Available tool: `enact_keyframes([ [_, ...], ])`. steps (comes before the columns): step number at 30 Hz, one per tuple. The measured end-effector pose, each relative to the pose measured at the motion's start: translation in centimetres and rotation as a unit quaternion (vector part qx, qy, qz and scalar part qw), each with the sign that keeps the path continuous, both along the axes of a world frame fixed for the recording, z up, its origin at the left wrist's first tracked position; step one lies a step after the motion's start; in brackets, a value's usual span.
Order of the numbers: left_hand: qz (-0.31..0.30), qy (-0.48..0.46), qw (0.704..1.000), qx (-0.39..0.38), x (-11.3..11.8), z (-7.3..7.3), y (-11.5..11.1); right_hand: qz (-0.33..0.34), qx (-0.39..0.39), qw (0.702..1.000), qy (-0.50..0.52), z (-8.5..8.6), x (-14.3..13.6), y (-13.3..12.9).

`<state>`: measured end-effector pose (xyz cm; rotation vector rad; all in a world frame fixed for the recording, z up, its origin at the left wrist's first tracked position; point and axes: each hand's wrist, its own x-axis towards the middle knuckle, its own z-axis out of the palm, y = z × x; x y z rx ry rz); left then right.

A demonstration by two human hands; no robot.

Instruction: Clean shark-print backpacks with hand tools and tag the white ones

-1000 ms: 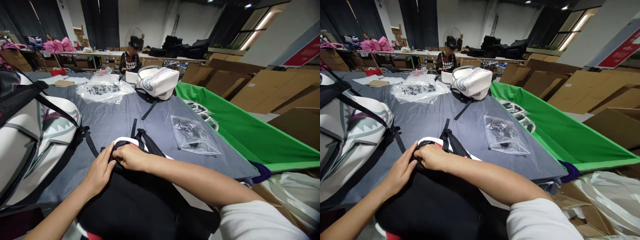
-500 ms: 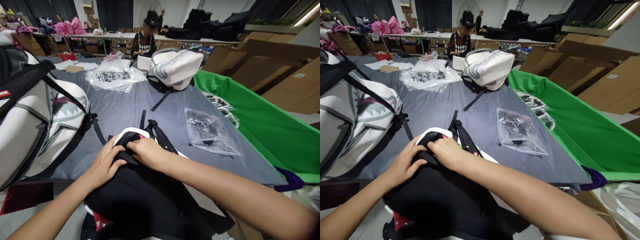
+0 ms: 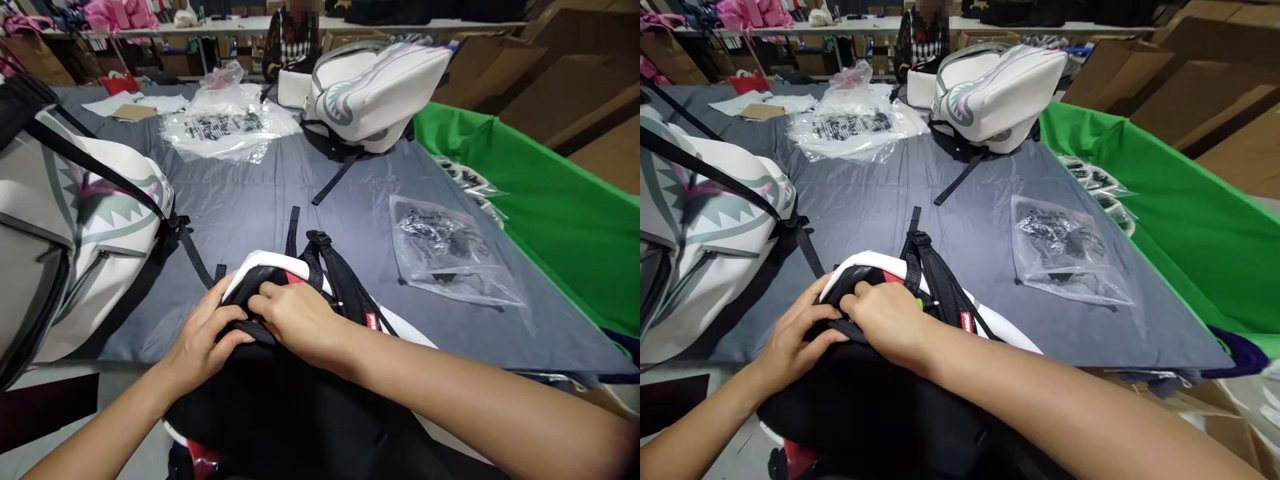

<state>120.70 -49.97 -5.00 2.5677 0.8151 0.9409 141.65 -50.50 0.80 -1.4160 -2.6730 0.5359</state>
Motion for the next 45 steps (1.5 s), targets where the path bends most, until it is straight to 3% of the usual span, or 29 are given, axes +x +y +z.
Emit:
enact_keyframes([
  [5, 0.004, -0.02, 1.0, 0.003, 0.1, 0.0, 0.2, 0.023, 0.006, 0.999, 0.038, -0.4, -0.6, 0.7],
  [10, 0.002, -0.026, 1.0, 0.002, 0.0, 0.2, -0.1, 0.048, 0.016, 0.999, 0.017, 0.5, -0.4, 0.5],
  [14, 0.019, -0.037, 0.999, -0.005, -0.1, 0.0, -0.2, 0.009, 0.007, 1.0, -0.025, 0.7, -0.8, -0.3],
  [18, 0.026, -0.047, 0.998, -0.03, 0.0, -0.4, -0.1, -0.009, 0.039, 0.999, -0.024, -0.1, -0.9, -1.0],
  [22, 0.055, -0.059, 0.992, -0.093, 0.0, -0.7, -0.1, -0.016, 0.057, 0.998, -0.021, -0.6, -1.3, -0.8],
  [26, 0.091, -0.039, 0.985, -0.142, -0.2, -0.7, 0.0, 0.009, 0.054, 0.998, -0.029, 0.7, -1.4, -0.1],
  [30, 0.16, 0.017, 0.961, -0.225, -0.4, -0.3, 0.7, 0.073, 0.038, 0.982, -0.172, 2.0, 1.8, -1.1],
  [34, 0.207, 0.031, 0.921, -0.329, -0.5, -0.1, 1.5, 0.007, 0.015, 0.948, -0.319, 1.4, 6.3, -3.5],
  [36, 0.183, 0.027, 0.899, -0.397, -0.8, -0.1, 1.5, -0.028, 0.013, 0.944, -0.328, 1.4, 7.1, -4.7],
  [38, 0.121, 0.02, 0.87, -0.478, -1.1, 0.0, 1.2, -0.081, 0.015, 0.953, -0.293, 2.0, 7.0, -6.1],
  [40, 0.08, 0.019, 0.852, -0.517, -1.0, 0.9, 0.8, -0.167, -0.009, 0.964, -0.204, 2.9, 6.7, -8.2],
  [42, 0.086, 0.03, 0.872, -0.481, 0.0, 3.0, 0.3, -0.235, -0.142, 0.957, -0.089, 3.8, 7.1, -10.7],
  [45, 0.066, 0.056, 0.935, -0.344, 3.0, 8.9, 0.7, -0.276, -0.403, 0.871, 0.047, 5.0, 9.0, -13.9],
])
